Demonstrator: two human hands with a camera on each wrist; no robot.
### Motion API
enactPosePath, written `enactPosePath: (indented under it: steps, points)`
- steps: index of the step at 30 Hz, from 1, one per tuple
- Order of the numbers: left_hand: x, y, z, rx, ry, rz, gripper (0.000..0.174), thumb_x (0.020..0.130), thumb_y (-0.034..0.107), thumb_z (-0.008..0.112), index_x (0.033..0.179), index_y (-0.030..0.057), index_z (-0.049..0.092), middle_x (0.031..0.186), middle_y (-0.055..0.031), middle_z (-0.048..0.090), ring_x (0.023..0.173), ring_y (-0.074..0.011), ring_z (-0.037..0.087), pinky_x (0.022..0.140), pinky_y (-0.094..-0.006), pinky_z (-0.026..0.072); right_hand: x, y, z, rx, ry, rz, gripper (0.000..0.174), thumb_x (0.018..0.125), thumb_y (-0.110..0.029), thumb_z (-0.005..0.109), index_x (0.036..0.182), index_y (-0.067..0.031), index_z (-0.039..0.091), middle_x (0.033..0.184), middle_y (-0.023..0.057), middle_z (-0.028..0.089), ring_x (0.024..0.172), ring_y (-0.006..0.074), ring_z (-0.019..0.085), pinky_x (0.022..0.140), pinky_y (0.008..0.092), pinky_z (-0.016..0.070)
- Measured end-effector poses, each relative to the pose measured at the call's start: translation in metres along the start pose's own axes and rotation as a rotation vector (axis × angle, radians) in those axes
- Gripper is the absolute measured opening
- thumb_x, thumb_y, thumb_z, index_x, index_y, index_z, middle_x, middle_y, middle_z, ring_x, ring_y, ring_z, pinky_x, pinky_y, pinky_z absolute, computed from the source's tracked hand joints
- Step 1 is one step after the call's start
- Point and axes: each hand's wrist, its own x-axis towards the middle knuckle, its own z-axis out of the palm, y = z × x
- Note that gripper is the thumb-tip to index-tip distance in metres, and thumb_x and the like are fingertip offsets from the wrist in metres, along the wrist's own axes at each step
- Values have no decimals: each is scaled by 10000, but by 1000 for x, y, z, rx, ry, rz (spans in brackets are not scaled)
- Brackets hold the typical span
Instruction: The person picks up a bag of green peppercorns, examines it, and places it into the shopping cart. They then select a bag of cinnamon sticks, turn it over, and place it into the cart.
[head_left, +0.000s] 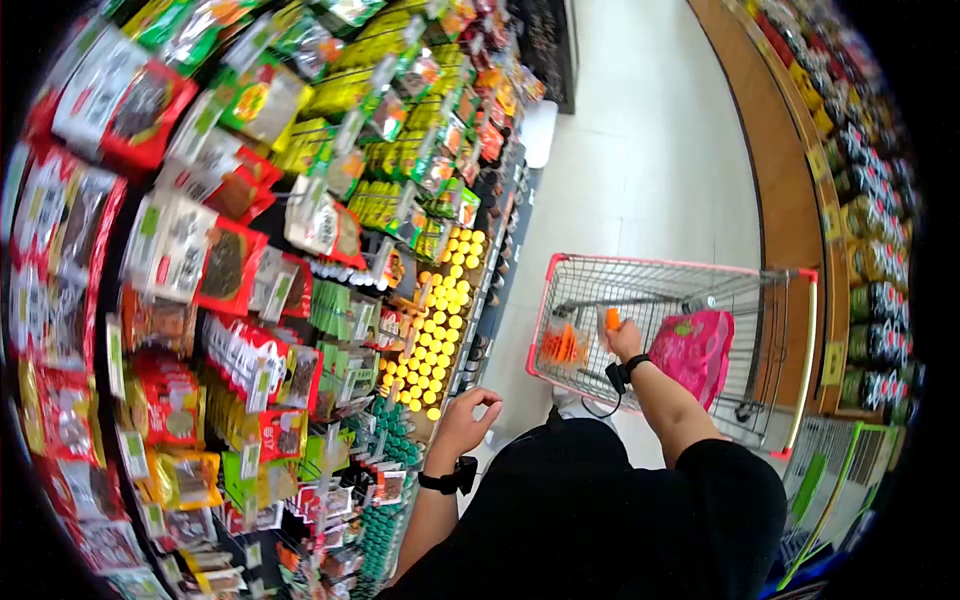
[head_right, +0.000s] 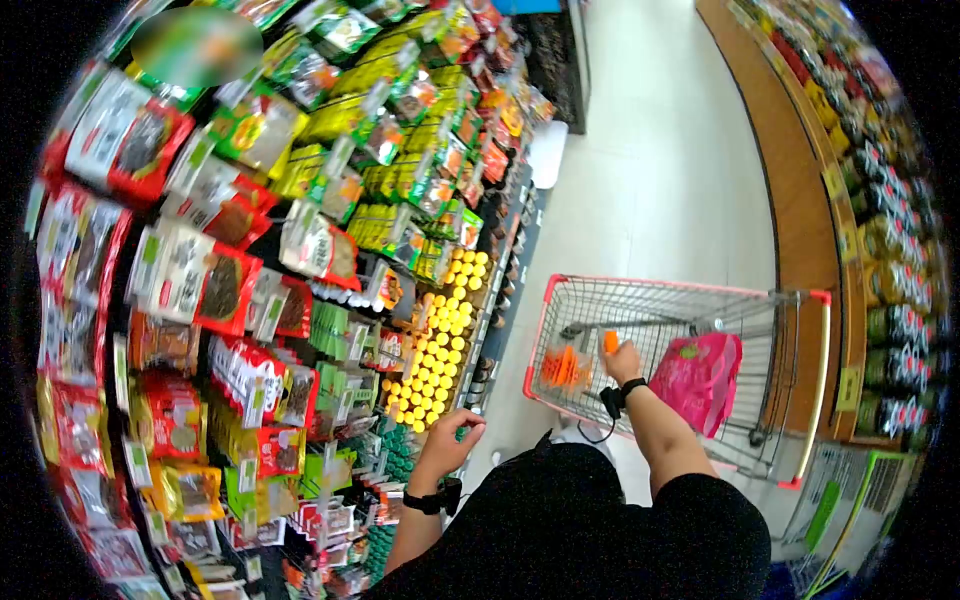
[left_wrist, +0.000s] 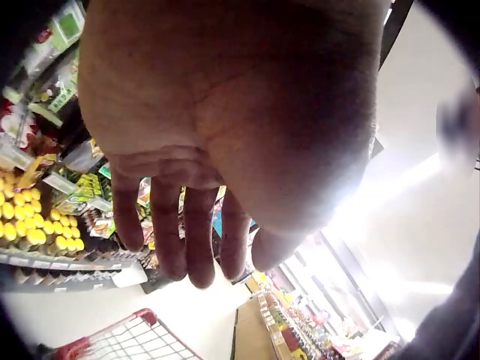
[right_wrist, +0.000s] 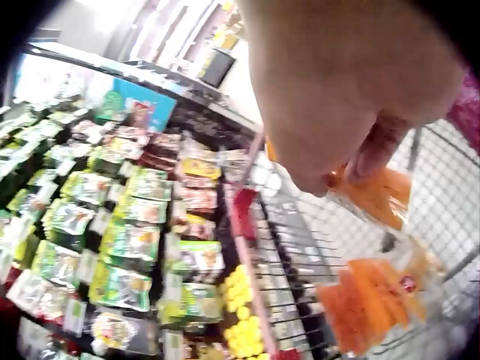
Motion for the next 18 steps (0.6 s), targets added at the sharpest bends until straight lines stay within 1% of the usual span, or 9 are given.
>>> enactPosePath:
  steps: [3,5,7,9,10,11,13,16,18]
  points:
    - [-19,-31,-9,-60,93,-33,219,913,183,714,1065,29,678,989,-98,713,929,-225,690,825,-334,528,-28,-91,-8,375,-202,-171,504,821,-204,824,1104,25,474,913,162,695,831,234,705,692,382,568]
    - [-31,-51,-14,-117,240,-17,298,902,192,732,1144,39,651,1039,-94,711,973,-227,683,848,-343,524,-67,-168,-25,533,-542,-204,359,874,-150,776,1085,19,539,885,71,688,775,130,659,636,303,544]
    - [-41,-74,-24,-156,376,-56,693,831,249,820,1391,57,461,1326,-125,593,1203,-244,586,928,-392,500,-120,-244,-55,431,-917,-381,255,901,-151,761,1049,0,619,800,8,665,692,88,616,587,259,500]
    - [-53,-77,-41,-336,468,-172,855,814,282,841,1484,74,351,1427,-157,498,1288,-257,526,975,-414,485,-178,-301,-71,543,-1171,-444,173,923,-181,755,979,-35,679,718,-35,631,619,61,568,546,240,452]
    - [-58,-93,-46,-523,447,-166,890,850,238,812,1529,50,268,1481,-157,433,1333,-265,485,1012,-401,478,-189,-313,-64,493,-1293,-603,190,932,-214,757,991,-46,691,690,-43,614,594,50,549,536,235,438]
    - [-61,-101,-47,-687,487,63,773,905,140,751,1516,13,296,1457,-119,486,1300,-228,515,1026,-375,478,-208,-331,-73,476,-1355,-622,189,944,-227,746,984,-48,697,690,-43,611,586,43,538,529,224,430]
    - [-85,-86,-72,-997,344,-175,577,944,53,684,1449,-23,414,1366,-81,582,1221,-184,570,1030,-352,483,-228,-347,-60,485,-1364,-655,190,952,-223,736,1004,-44,699,679,-41,604,594,35,546,525,227,434]
    - [-109,-96,-87,-883,320,-79,446,947,36,667,1368,-13,528,1271,-54,644,1119,-149,606,985,-321,491,-245,-359,-46,352,-1156,-710,200,966,-201,718,1041,-17,699,688,-38,604,601,32,532,529,231,433]
    - [-123,-81,-98,-804,349,-30,425,940,24,674,1344,-20,550,1259,-50,653,1121,-143,605,983,-322,491,-254,-360,-38,344,-1128,-768,220,971,-193,710,1069,3,697,699,-34,606,609,34,520,538,234,434]
